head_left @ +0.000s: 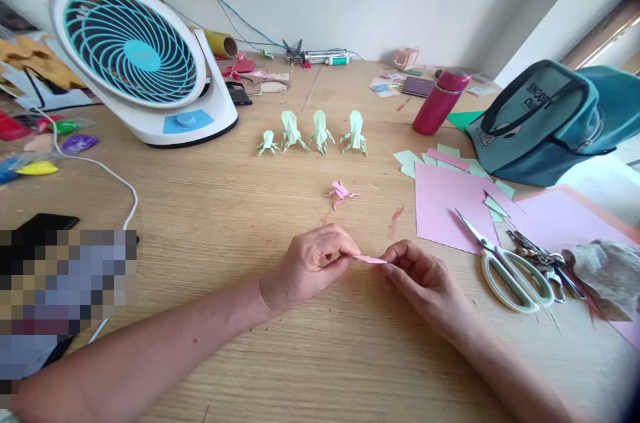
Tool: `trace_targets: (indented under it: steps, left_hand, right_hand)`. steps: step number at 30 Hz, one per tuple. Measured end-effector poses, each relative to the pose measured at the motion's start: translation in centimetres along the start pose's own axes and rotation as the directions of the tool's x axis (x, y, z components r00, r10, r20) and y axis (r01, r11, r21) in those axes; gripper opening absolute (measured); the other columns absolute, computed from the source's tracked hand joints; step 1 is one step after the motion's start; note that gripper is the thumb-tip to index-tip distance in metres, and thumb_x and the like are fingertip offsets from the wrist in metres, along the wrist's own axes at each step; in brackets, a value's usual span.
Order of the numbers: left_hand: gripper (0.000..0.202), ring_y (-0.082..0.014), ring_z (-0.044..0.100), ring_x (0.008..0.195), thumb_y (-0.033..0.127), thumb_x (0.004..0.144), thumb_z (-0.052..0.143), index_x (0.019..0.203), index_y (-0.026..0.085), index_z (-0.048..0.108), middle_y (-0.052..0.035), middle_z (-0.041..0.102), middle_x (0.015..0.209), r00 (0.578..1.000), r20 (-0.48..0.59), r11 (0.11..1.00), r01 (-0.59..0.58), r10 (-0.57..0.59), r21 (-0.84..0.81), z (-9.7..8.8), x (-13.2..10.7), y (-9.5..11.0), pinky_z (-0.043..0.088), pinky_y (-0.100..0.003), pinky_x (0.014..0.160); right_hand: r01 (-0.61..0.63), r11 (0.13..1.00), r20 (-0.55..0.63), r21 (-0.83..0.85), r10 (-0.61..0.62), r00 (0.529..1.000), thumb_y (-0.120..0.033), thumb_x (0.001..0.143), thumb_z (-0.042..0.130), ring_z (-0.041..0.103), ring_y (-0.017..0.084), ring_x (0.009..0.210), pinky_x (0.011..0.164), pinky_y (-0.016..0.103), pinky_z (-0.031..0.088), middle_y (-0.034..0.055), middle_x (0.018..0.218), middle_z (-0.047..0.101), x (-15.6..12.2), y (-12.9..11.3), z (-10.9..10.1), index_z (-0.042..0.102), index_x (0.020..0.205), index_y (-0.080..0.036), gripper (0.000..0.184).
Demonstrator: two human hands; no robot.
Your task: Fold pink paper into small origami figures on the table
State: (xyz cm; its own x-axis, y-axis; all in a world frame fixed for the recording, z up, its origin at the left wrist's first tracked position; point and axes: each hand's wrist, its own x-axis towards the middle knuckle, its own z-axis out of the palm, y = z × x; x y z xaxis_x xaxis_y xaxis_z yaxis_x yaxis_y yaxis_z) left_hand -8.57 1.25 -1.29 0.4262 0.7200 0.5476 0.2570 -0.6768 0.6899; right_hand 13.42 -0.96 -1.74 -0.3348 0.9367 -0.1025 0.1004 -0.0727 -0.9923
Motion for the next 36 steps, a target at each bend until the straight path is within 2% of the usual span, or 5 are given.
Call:
trace_targets:
  steps: [10,15,19,26,36]
  left_hand:
    - [0.023,-0.0138,0.066,0.091,0.005,0.09,0.056,0.107,0.017,0.067,-0.0085,0.066,0.1,0.978,0.041,0.971,-0.209,0.206,0.117,-0.7,-0.7,0.7,0.055,-0.024,0.08]
    - [0.012,-0.0115,0.064,0.078,0.009,0.089,0.061,0.09,0.015,0.071,-0.0047,0.068,0.084,0.998,0.015,0.998,0.061,-0.061,-0.003,-0.1,-0.2,1.2,0.051,-0.021,0.071]
    - [0.011,-0.0096,0.058,0.064,0.018,0.089,0.063,0.083,0.014,0.072,-0.0006,0.062,0.07,0.92,0.084,0.913,0.39,-0.382,-0.123,0.1,0.0,1.5,0.046,-0.02,0.061]
    - [0.017,-0.0079,0.05,0.057,0.027,0.089,0.062,0.083,0.014,0.071,0.0013,0.061,0.066,0.775,0.256,0.773,0.62,-0.578,-0.131,0.3,0.0,1.8,0.039,-0.019,0.053]
    - [0.016,-0.0083,0.058,0.063,0.03,0.089,0.065,0.083,0.016,0.059,0.0027,0.065,0.07,0.82,0.189,0.821,0.564,-0.541,-0.095,0.5,0.1,2.1,0.044,-0.018,0.057]
  right_hand:
    - [0.067,0.99,0.101,0.127,-0.081,0.992,-0.034,0.092,0.064,0.055,0.013,0.08,0.072,0.024,0.043,0.0009,0.086,0.061,-0.4,0.1,-0.5,0.061,0.091,-0.023,0.012]
    - [0.094,0.992,0.007,0.083,-0.094,0.996,-0.034,0.09,0.066,0.048,0.011,0.064,0.058,0.022,0.041,-0.0019,0.073,0.053,-0.4,0.3,-0.2,0.057,0.086,-0.021,0.016]
    - [0.227,0.971,-0.015,-0.073,-0.229,0.973,-0.03,0.092,0.061,0.055,0.014,0.074,0.067,0.025,0.049,0.0009,0.087,0.056,-1.0,0.3,-0.2,0.053,0.105,-0.024,0.017]
    - [0.467,0.566,0.181,-0.679,-0.487,0.854,-0.016,0.091,0.059,0.06,0.02,0.089,0.08,0.036,0.052,0.007,0.101,0.058,-1.8,-0.4,-0.3,0.045,0.128,-0.023,0.04]
    - [0.52,0.406,0.28,-0.751,-0.518,0.808,-0.009,0.093,0.052,0.065,0.02,0.096,0.08,0.031,0.056,0.0112,0.111,0.062,-2.0,-0.6,0.4,0.052,0.126,-0.02,0.035]
